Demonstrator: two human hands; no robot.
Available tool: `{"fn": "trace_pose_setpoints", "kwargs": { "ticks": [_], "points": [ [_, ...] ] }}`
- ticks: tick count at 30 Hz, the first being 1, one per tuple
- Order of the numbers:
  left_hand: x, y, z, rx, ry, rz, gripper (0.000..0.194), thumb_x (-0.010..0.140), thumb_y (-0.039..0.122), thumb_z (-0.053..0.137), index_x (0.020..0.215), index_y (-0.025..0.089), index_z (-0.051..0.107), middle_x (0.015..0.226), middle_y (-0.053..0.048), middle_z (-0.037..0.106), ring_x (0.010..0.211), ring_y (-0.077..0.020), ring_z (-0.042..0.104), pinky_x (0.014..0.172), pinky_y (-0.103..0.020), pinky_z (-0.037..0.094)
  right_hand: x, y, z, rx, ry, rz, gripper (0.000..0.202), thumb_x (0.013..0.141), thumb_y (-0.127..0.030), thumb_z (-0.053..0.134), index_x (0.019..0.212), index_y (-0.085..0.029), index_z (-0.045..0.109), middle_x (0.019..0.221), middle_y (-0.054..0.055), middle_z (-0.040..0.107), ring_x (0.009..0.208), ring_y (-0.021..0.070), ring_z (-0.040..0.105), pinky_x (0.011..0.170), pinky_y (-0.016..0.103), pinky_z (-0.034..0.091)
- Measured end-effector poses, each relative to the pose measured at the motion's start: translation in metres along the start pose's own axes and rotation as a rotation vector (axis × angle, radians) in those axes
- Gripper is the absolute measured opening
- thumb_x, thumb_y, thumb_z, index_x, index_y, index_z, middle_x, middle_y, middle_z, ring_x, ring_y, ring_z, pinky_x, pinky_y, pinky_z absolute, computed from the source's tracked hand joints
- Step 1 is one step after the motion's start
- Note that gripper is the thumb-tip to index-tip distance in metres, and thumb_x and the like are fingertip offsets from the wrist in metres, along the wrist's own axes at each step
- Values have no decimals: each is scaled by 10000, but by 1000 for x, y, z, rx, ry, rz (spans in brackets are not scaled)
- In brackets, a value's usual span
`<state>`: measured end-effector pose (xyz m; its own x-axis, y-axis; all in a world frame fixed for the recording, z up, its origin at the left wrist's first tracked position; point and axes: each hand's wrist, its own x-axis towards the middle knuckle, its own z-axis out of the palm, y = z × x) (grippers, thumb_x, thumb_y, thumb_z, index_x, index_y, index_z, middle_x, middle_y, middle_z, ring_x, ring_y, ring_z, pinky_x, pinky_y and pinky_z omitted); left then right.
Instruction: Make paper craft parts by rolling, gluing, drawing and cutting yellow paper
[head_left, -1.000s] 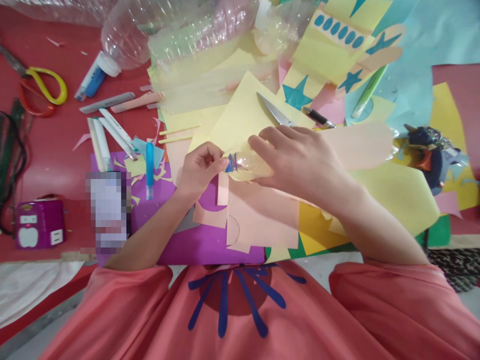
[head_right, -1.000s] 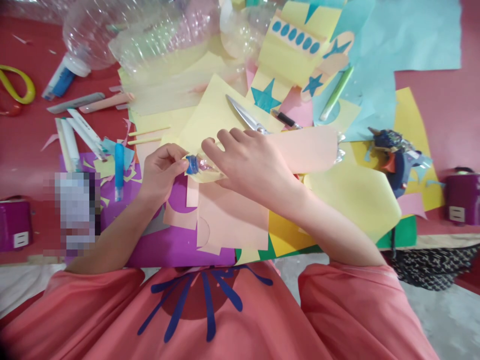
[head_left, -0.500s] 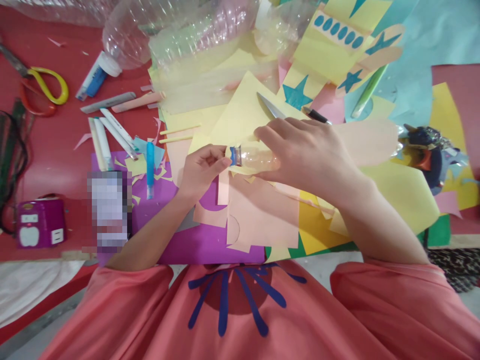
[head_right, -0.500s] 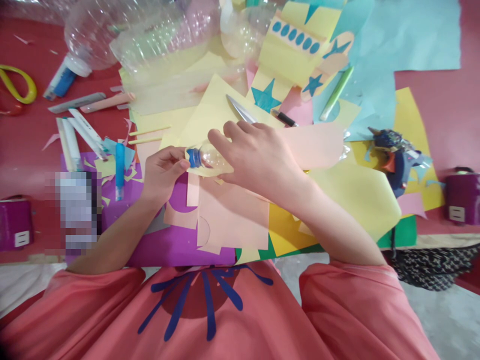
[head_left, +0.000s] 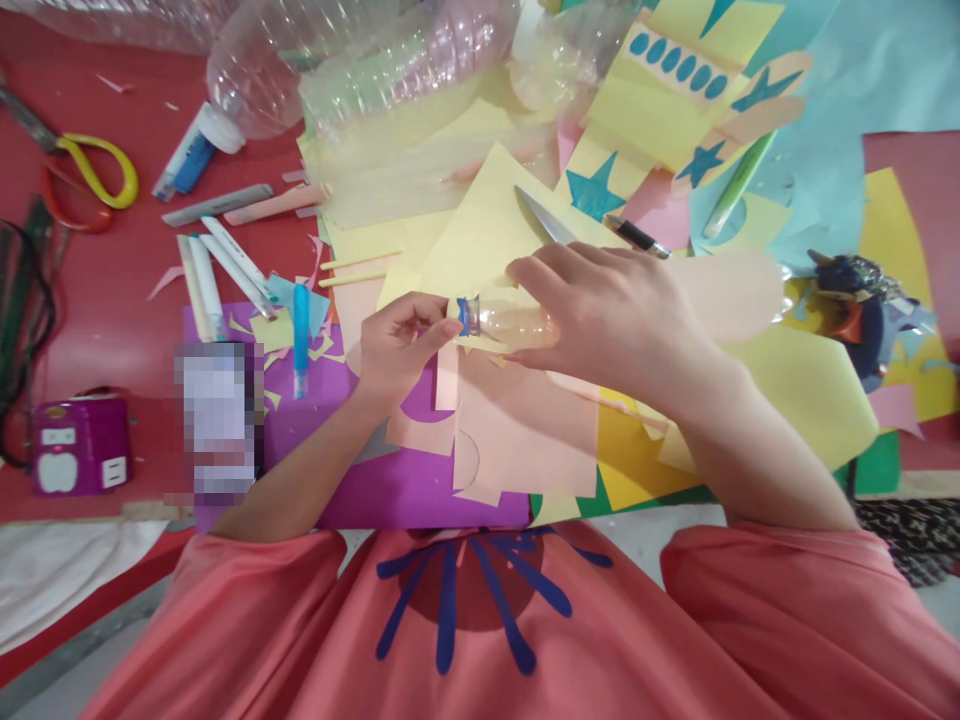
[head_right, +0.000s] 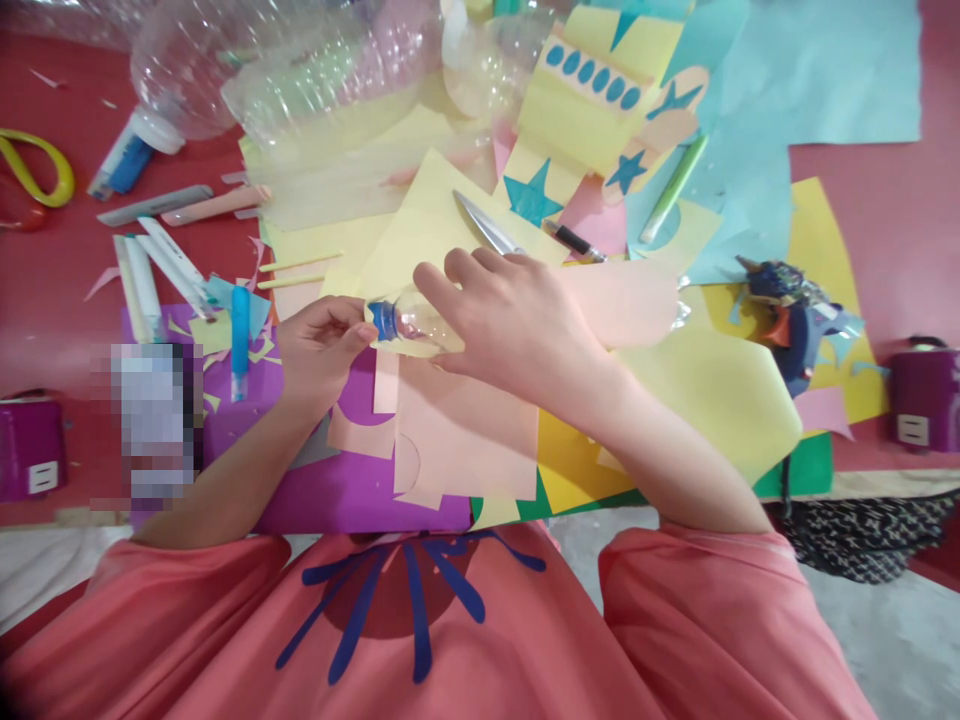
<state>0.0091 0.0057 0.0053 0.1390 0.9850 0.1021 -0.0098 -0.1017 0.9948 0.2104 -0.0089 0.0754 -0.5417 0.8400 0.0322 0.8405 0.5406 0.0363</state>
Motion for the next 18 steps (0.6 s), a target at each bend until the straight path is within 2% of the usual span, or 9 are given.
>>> {"fn": "trace_pose_setpoints", "kwargs": {
  "ticks": [9,13,18],
  "points": [
    [-2,-3,-2,21,-71,-23,432,748,547,739,574,202,544,645,8,535,603,-100,475,595,-270,412,3,3,2,29,-34,34,413,890,-449,555,1172,-147,561,993,111,663,846,224,595,664,310,342],
    [-1,-3,-1,19,-85,-38,450,727,555,754,560,202,530,621,10,519,595,-103,480,590,-268,421,4,4,1,17,-54,39,419,883,-456,568,1160,-142,567,997,117,668,847,226,603,649,303,334],
    [0,-2,0,-17,-65,-71,483,642,563,813,537,193,520,600,17,483,576,-98,464,558,-267,400,4,3,3,3,-19,28,410,880,-463,572,1137,-144,577,971,110,675,814,215,597,633,296,320]
  ]
}}
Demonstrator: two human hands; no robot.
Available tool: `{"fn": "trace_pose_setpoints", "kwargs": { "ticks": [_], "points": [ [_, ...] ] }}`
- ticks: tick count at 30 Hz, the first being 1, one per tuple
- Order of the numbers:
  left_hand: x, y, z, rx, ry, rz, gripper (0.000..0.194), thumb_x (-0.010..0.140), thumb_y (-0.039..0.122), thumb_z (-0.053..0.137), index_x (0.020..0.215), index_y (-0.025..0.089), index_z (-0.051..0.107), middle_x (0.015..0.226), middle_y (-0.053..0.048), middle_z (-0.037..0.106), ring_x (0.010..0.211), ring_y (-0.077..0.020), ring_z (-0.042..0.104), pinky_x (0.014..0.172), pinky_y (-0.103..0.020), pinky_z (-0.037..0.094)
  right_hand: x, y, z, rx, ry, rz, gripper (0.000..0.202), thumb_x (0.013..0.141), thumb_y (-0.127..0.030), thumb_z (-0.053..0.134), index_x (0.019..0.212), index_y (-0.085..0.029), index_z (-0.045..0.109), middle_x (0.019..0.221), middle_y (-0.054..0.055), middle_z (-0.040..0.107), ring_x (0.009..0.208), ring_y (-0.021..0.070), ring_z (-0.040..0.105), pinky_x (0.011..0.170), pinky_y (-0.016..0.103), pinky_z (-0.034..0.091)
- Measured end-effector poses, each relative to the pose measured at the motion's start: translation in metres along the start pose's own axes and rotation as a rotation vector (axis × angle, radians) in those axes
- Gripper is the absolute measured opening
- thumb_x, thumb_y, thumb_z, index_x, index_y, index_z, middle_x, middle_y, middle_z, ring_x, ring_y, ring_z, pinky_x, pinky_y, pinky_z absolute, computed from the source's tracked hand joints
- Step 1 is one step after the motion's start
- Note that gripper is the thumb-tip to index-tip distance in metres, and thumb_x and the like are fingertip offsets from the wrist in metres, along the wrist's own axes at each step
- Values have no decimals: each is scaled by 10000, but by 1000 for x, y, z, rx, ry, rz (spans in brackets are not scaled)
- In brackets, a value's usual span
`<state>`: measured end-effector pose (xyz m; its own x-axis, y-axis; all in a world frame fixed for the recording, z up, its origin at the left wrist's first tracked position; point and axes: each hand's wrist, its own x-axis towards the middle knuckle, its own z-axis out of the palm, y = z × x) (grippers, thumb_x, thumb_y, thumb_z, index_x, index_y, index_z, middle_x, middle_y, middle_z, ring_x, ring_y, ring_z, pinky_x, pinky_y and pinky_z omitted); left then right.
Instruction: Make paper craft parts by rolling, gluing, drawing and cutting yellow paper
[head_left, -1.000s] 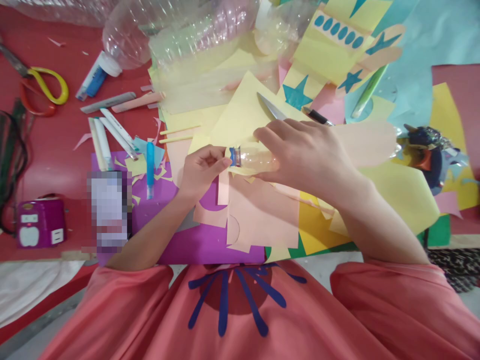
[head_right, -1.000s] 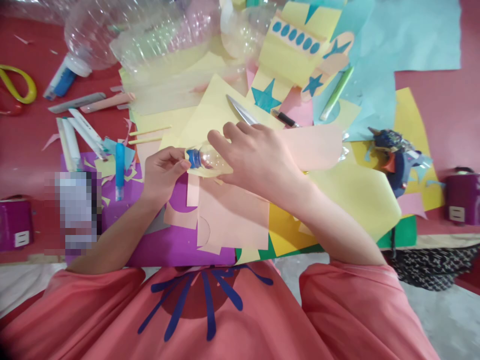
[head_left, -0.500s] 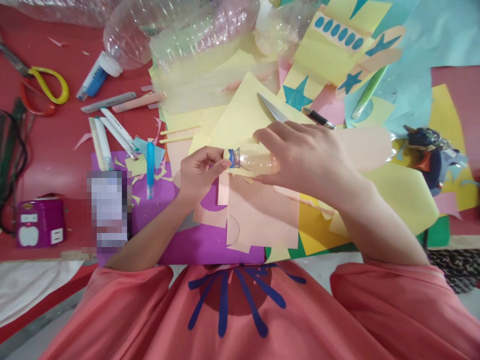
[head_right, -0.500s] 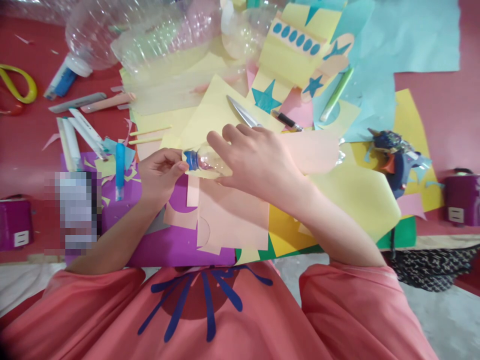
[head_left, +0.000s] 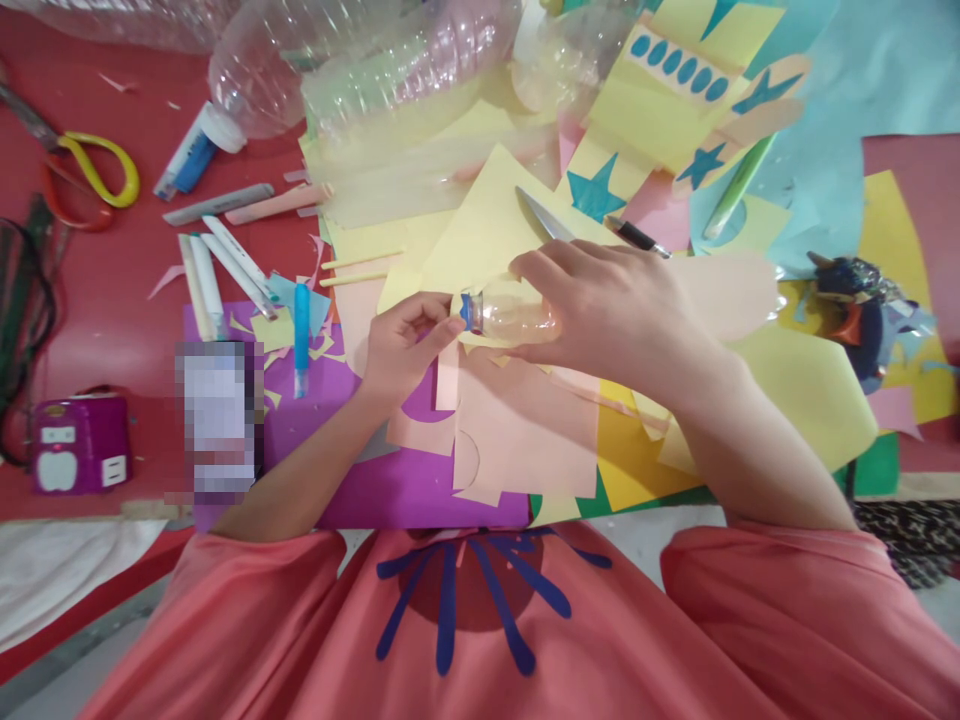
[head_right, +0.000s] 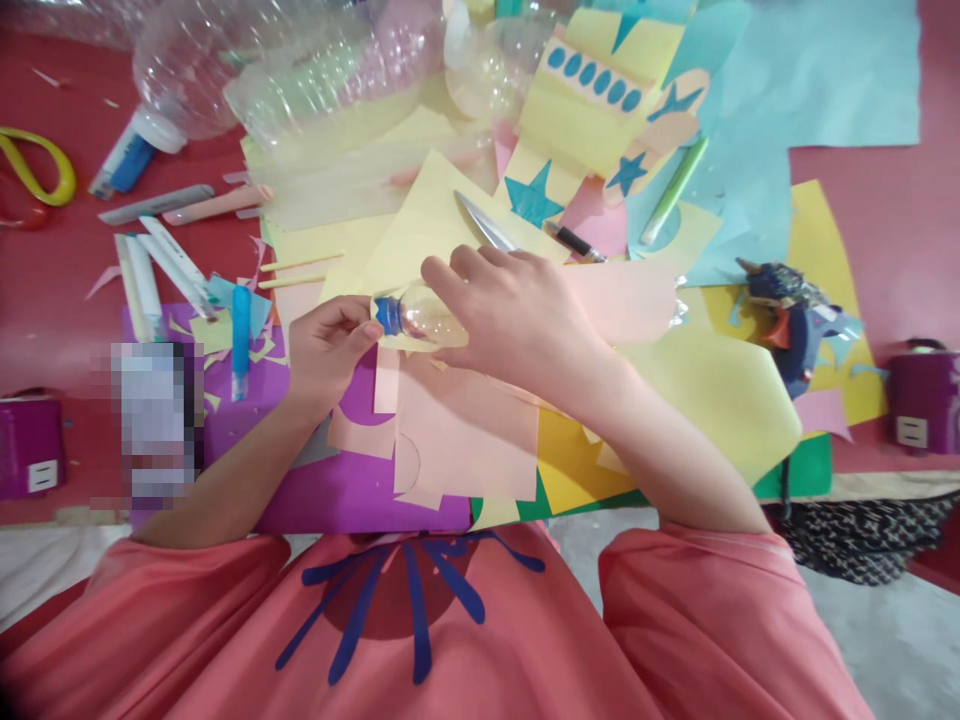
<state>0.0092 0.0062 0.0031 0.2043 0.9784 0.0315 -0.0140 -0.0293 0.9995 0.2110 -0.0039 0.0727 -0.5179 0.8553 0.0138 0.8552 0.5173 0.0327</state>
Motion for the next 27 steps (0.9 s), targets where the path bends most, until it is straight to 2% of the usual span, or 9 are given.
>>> {"fn": "trace_pose_setpoints", "kwargs": {
  "ticks": [8,13,18,24,27],
  "points": [
    [0,0,-1,-50,10,-21,470,612,528,844,526,190,530,599,24,476,571,-92,446,534,-269,375,-1,-1,0,0,24,-10,424,879,-495,567,1121,-146,580,937,102,670,807,215,591,640,299,322],
    [2,-4,-2,-96,10,-28,463,529,474,905,671,202,557,653,52,536,589,-67,513,573,-219,438,-1,-2,0,-2,4,-9,392,883,-438,576,1144,-146,570,970,113,672,839,230,598,662,310,334],
    [1,-8,-4,-67,2,5,363,741,521,762,732,208,577,675,34,566,615,-74,538,589,-211,451,-2,-4,-1,-23,6,-25,374,889,-402,580,1153,-138,560,982,121,677,873,238,605,690,321,344],
    [0,-14,-6,-96,-16,90,259,868,473,647,843,216,634,845,0,681,744,-79,638,669,-197,507,-3,-4,-3,-37,-16,-36,381,907,-409,564,1181,-145,551,1012,122,677,898,234,608,703,325,348],
    [1,-14,-7,1,12,152,208,863,425,671,926,229,649,862,9,680,746,-80,654,655,-192,524,-3,-4,-1,-39,4,-40,384,919,-428,541,1177,-143,549,1005,115,670,896,233,605,703,323,345]
  ]
}}
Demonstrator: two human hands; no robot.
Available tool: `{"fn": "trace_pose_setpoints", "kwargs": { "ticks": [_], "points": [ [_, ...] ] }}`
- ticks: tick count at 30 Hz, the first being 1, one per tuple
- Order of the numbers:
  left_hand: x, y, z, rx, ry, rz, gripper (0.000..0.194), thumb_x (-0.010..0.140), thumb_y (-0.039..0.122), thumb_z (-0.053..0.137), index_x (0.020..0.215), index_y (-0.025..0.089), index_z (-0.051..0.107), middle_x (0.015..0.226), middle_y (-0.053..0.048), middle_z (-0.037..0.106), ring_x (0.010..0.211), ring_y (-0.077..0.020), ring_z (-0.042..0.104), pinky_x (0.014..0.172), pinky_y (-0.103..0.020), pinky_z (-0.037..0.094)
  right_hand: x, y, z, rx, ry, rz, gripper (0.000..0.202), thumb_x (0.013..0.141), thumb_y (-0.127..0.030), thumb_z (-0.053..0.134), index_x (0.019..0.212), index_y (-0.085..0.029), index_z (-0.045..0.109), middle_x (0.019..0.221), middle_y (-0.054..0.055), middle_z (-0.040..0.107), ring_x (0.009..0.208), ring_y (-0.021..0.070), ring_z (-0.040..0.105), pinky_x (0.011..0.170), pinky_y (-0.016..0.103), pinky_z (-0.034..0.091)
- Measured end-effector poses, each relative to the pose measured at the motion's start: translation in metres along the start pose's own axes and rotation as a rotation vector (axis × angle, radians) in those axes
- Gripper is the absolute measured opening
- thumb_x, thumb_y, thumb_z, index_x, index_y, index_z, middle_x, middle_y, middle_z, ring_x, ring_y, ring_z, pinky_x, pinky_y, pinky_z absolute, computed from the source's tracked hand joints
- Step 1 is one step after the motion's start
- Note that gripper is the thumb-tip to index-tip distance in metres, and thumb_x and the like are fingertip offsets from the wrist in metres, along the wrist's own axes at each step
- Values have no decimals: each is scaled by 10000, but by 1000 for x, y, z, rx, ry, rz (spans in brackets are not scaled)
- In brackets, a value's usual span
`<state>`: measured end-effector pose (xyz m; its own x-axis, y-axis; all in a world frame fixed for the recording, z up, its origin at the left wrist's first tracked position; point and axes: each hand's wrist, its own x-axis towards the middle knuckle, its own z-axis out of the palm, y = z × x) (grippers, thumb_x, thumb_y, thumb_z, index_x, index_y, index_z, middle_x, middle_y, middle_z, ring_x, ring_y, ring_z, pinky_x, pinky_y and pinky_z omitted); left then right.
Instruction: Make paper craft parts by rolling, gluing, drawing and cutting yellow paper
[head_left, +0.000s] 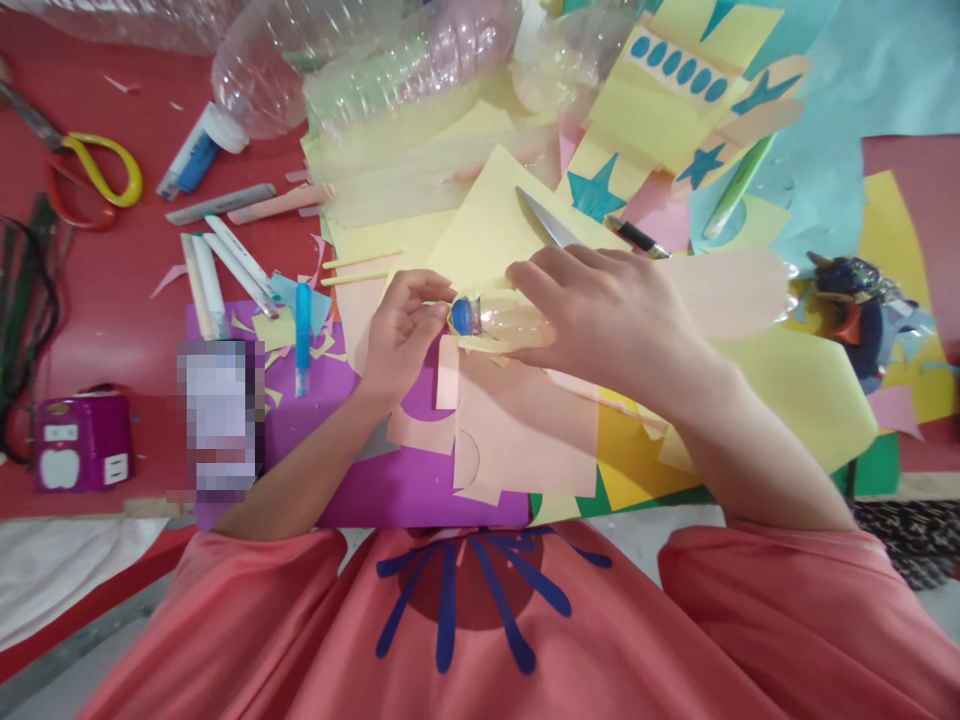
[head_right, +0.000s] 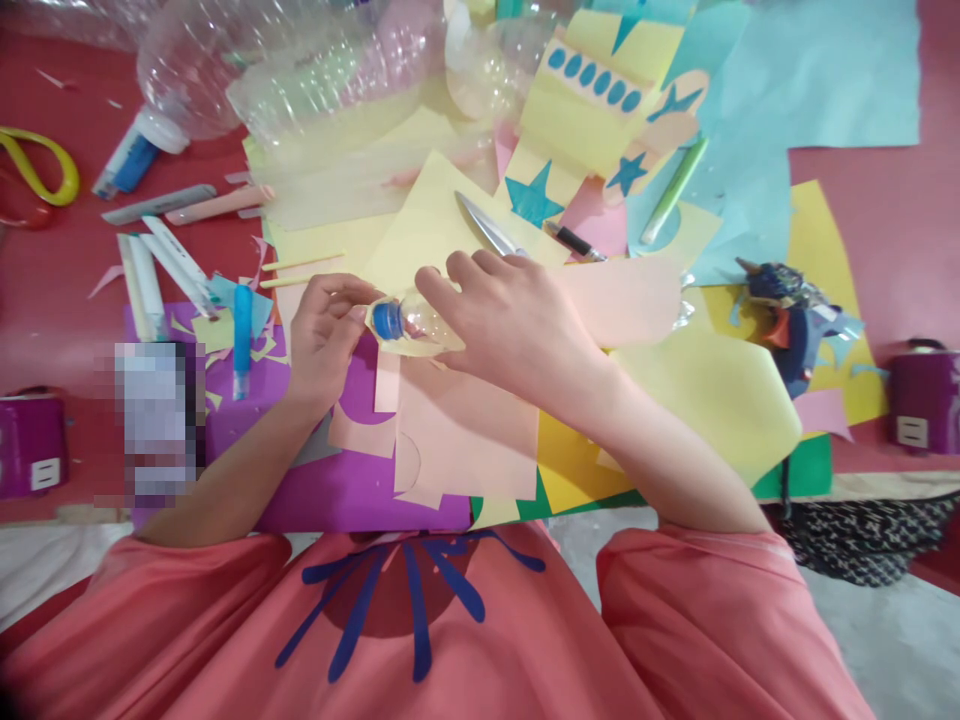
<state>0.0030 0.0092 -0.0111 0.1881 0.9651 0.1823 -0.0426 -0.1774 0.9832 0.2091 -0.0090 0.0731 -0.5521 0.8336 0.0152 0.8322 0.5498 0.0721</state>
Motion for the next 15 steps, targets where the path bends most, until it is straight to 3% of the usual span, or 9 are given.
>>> {"fn": "trace_pose_setpoints", "kwargs": {
  "ticks": [8,15],
  "points": [
    [0,5,1,174,20,-32,337,833,539,659,800,205,654,739,10,644,650,-79,607,573,-193,494,0,-4,3,-12,2,-5,401,917,-445,548,1169,-133,532,990,116,662,886,229,585,695,312,323],
    [-2,3,2,232,-26,18,325,881,548,587,838,226,590,783,25,620,617,-60,573,542,-183,465,1,-6,5,-18,-17,-10,407,887,-428,600,1173,-148,524,1022,114,659,894,229,583,694,312,322]
  ]
}}
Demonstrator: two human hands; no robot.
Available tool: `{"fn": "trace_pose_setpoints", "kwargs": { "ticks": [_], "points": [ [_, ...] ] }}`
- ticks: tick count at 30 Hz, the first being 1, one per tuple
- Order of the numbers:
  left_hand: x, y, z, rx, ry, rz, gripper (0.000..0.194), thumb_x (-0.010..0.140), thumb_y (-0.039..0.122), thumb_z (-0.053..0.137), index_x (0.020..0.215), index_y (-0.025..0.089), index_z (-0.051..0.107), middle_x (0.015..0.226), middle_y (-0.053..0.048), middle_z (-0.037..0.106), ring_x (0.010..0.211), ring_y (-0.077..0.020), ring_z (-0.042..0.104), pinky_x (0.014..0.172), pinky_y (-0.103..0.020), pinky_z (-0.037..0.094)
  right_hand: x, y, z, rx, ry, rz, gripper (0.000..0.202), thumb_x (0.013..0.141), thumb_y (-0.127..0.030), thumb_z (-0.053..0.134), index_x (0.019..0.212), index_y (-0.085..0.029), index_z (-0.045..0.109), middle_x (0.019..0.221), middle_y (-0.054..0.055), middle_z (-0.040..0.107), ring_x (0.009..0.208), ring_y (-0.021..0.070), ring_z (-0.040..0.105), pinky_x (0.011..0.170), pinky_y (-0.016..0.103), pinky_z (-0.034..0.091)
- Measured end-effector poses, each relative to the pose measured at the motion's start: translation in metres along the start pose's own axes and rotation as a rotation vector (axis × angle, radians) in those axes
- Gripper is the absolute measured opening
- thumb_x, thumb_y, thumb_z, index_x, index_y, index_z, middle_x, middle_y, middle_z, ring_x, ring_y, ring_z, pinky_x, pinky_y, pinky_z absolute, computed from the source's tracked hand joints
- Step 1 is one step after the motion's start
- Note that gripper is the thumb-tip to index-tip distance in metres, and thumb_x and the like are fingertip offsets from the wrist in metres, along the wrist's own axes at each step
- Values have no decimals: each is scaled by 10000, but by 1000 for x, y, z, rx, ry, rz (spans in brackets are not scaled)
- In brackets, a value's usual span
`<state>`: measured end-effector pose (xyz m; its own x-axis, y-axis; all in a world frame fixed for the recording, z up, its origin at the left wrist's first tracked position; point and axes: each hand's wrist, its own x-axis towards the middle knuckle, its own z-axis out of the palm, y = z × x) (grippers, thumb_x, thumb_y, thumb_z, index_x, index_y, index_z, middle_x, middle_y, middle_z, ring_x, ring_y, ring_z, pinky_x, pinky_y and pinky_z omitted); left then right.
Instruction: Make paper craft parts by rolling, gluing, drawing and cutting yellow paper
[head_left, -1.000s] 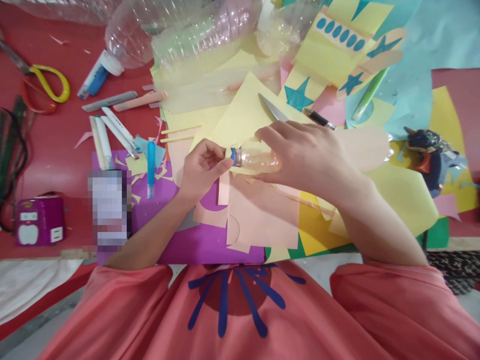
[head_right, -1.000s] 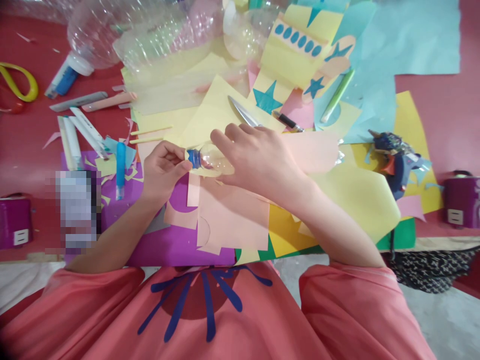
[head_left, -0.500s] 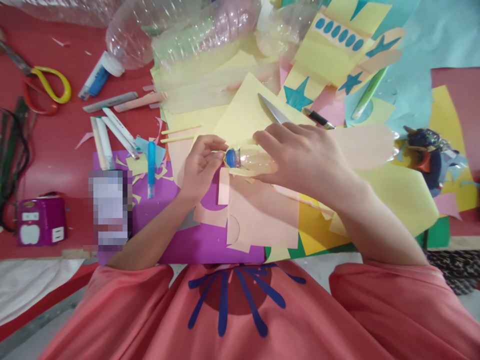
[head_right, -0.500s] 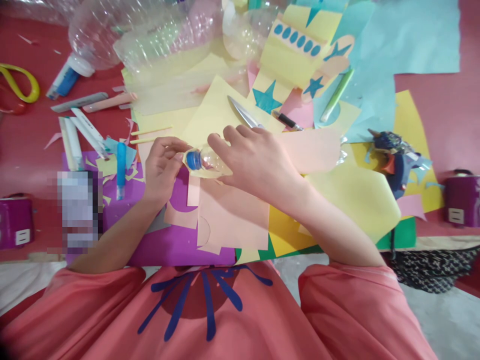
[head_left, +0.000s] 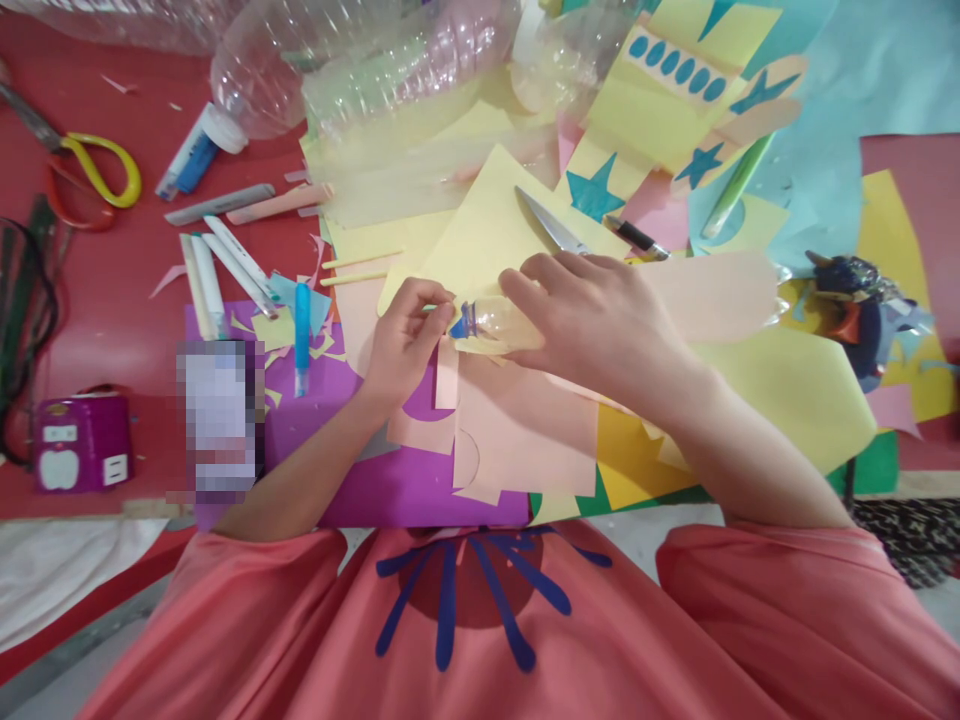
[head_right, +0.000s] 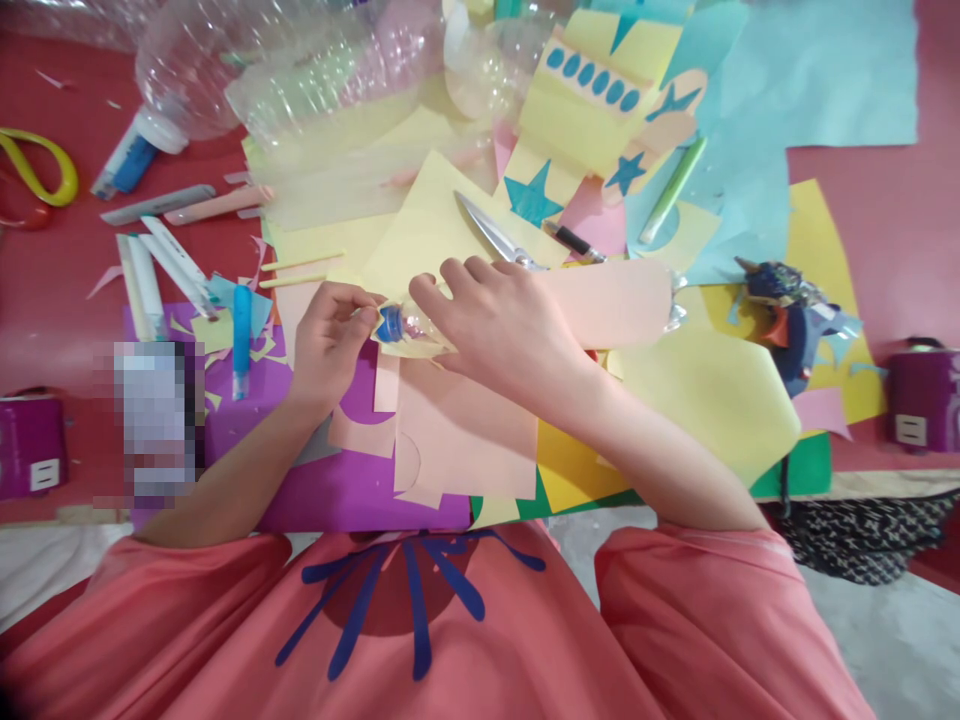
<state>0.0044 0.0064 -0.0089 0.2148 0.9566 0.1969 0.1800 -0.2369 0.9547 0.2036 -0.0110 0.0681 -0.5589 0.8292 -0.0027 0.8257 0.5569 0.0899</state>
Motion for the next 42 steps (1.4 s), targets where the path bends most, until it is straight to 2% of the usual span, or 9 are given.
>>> {"fn": "trace_pose_setpoints", "kwargs": {
  "ticks": [6,11,18,21,23,26,29,36,42],
  "points": [
    [-2,-3,0,82,1,-3,343,901,556,546,833,221,574,675,45,546,528,-53,481,488,-186,385,0,-1,2,11,-2,-12,355,880,-370,614,1147,-150,535,1032,119,663,875,227,584,684,314,319],
    [-2,-2,0,93,15,14,343,903,551,548,831,216,572,749,28,601,605,-64,557,542,-194,440,1,1,2,44,9,2,370,876,-388,618,1150,-150,543,1016,115,666,878,231,586,681,315,324],
    [-7,-3,-1,125,86,141,313,983,487,424,947,249,625,819,1,648,731,-109,613,652,-248,473,1,-7,0,134,36,87,371,884,-450,572,1097,-147,585,937,103,676,795,213,592,608,299,284],
    [-8,-1,0,-83,94,79,407,975,544,394,988,241,665,1058,-39,693,982,-162,659,869,-318,511,1,-19,-5,180,29,129,307,909,-407,526,1053,-148,606,899,95,678,757,196,588,587,296,268],
    [-7,2,3,-307,54,-2,479,950,613,382,1048,243,670,1257,-45,653,1213,-213,602,1058,-399,449,1,-26,-9,209,-16,135,299,911,-409,522,1025,-149,615,877,91,677,736,189,583,578,294,263],
    [-6,7,9,-513,16,-120,532,902,681,417,1078,242,660,1294,-47,652,1330,-254,528,1151,-454,374,1,-33,-10,251,-78,95,368,884,-476,568,1025,-139,612,882,100,678,741,195,588,574,296,273],
    [-8,9,13,-552,59,-160,519,913,663,414,1043,229,667,1189,-58,717,1240,-243,609,1126,-450,415,1,-35,-7,271,-75,74,420,868,-506,599,1045,-125,604,911,116,680,766,206,590,586,302,300],
    [-14,15,13,-393,117,-191,321,921,546,509,1077,279,595,1052,-37,765,1107,-218,693,975,-434,567,2,-38,-2,267,-49,41,374,903,-430,577,1083,-103,607,911,124,683,765,204,577,604,302,345],
    [-18,11,13,-329,118,-238,376,906,589,502,1158,315,559,905,-35,763,959,-235,735,782,-388,619,2,-41,0,240,-27,31,426,894,-418,605,1149,-77,590,909,123,683,767,210,581,619,305,371]
  ]
}}
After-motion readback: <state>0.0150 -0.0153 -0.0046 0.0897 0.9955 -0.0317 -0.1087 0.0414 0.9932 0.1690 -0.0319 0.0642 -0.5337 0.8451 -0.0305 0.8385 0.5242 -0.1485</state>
